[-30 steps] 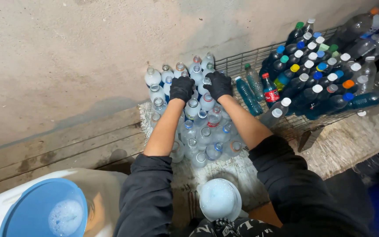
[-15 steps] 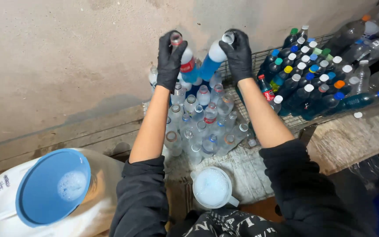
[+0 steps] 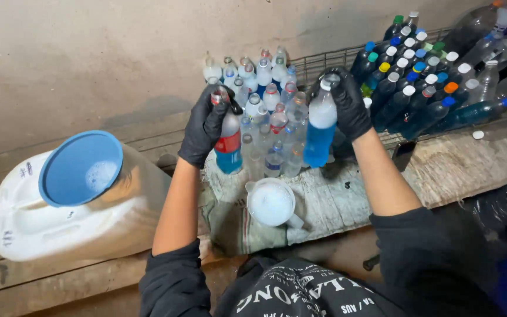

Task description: The person pours a blue liquid from multiple plastic bottles into a measuring jug, then transfers the liquid into a large white container using a funnel. The person repeats this process several times, handling the bottles and jug with gloved hands.

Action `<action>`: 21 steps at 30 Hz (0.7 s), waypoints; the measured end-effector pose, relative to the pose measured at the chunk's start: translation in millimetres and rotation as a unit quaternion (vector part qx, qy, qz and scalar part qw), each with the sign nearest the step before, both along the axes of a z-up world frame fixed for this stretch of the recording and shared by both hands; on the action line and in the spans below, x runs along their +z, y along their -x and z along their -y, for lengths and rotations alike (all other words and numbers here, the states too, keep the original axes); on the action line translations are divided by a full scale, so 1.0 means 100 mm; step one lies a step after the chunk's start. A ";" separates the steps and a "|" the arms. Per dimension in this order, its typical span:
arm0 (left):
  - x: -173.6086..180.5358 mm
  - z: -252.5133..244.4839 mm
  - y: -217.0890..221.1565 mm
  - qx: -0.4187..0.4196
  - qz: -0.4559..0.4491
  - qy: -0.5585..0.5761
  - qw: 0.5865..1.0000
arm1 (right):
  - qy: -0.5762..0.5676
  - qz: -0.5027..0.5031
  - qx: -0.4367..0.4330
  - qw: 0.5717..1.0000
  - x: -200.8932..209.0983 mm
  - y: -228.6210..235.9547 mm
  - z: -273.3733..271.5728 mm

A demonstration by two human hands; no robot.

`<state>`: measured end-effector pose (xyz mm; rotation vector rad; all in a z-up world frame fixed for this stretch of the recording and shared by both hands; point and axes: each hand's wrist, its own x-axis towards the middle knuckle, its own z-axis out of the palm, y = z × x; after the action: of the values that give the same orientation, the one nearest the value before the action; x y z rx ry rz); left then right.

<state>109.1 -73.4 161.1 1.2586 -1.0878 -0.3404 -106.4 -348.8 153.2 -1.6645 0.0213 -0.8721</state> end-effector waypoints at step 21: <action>-1.74 -0.63 0.89 -0.070 0.458 -0.536 0.706 | 0.457 -0.554 0.242 0.652 -0.91 0.49 -1.00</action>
<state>20.6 -10.3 -12.6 2.5587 -1.9650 -0.5091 -155.3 -249.0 62.3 -2.7280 -0.0334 0.8372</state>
